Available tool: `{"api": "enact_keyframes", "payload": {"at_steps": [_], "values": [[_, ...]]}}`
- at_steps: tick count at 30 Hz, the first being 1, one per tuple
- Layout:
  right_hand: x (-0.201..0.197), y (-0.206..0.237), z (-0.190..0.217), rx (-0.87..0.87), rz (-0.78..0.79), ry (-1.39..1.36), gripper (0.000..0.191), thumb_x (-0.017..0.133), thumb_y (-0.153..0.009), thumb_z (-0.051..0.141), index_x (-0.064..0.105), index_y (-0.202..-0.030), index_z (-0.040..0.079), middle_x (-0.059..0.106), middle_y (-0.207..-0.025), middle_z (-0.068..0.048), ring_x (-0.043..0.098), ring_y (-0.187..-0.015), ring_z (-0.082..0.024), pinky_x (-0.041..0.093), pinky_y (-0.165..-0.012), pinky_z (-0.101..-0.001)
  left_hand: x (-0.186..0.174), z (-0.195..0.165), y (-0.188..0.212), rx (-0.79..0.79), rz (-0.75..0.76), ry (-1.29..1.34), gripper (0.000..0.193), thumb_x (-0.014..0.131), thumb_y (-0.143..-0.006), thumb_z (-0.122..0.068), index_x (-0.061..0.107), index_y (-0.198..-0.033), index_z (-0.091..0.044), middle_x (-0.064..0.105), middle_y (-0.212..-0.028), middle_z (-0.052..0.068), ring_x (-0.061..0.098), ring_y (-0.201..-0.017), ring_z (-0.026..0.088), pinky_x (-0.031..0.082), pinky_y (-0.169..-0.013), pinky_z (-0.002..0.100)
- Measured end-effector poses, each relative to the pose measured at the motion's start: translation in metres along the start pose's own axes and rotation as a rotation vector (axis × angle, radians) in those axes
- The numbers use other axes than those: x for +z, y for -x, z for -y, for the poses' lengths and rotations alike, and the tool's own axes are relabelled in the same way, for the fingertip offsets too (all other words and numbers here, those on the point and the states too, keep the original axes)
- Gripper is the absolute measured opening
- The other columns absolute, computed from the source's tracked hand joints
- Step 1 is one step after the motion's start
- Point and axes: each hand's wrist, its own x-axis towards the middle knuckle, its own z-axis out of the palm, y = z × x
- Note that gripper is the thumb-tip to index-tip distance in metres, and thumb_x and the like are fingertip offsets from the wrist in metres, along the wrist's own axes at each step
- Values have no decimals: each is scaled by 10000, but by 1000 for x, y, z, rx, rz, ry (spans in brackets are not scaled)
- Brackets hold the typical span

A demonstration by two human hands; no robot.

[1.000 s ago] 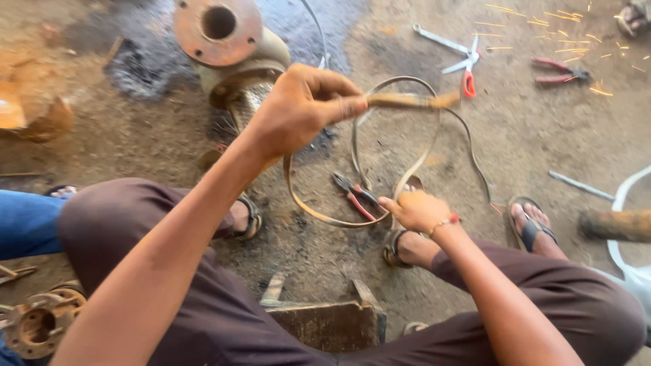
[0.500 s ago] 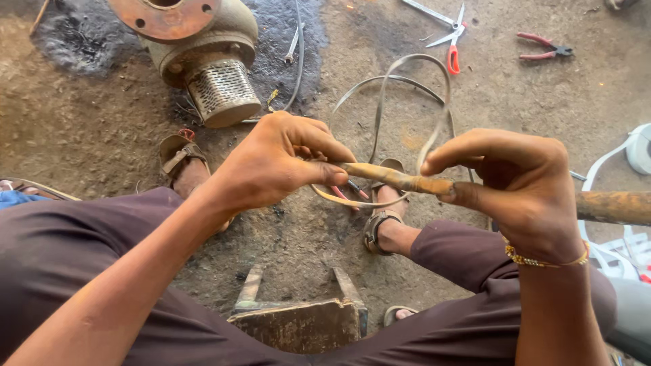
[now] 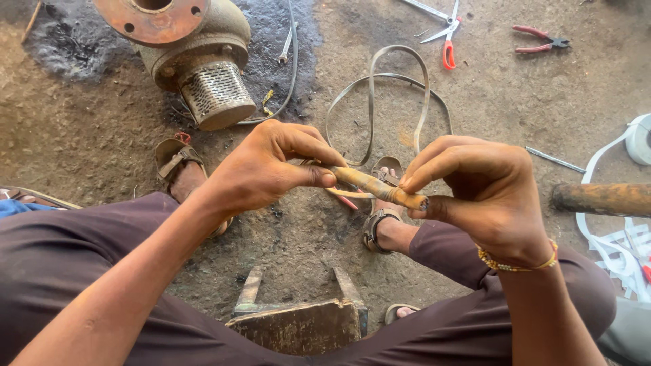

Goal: The person sits on the ground repairing a submersible pump. They use pliers to strip insulation from wire ends, twist the wires together, wrap the joint with tape, and handle the pump's cable and metal body while other people move around the workshop.

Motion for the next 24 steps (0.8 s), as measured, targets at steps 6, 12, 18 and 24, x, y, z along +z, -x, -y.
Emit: {"api": "enact_keyframes", "payload": {"at_steps": [6,12,18,24], "values": [[2,3,-6,-18,-21,-86,272,761,-753,-178,720,-1001,-75,707,-1034,-149,699,-964,-180,591,-864,-304,3,7,-1,33,-14,-1,251,812,-821,-86,808,-1068,-44,739,-938,32,682,-880,124,569,-815,291],[5,1,-12,107,-206,-172,238,758,-814,-129,719,-1041,-71,736,-987,-126,703,-912,-156,567,-838,-282,10,12,-3,-42,-44,132,246,779,-852,-99,782,-1070,16,743,-931,53,736,-851,142,610,-827,302],[7,-7,-4,264,-334,-44,227,750,-813,-55,723,-1037,-63,777,-962,-138,740,-886,-152,596,-827,-281,14,10,-7,-110,-120,147,257,777,-829,-67,766,-1065,36,799,-925,123,773,-808,152,629,-767,300],[16,-11,-3,272,-350,110,256,781,-824,0,744,-1073,-44,791,-966,-120,744,-889,-129,602,-814,-261,16,11,-7,-138,-181,135,238,773,-832,-74,780,-1036,47,805,-838,121,785,-717,154,638,-679,286]]}}
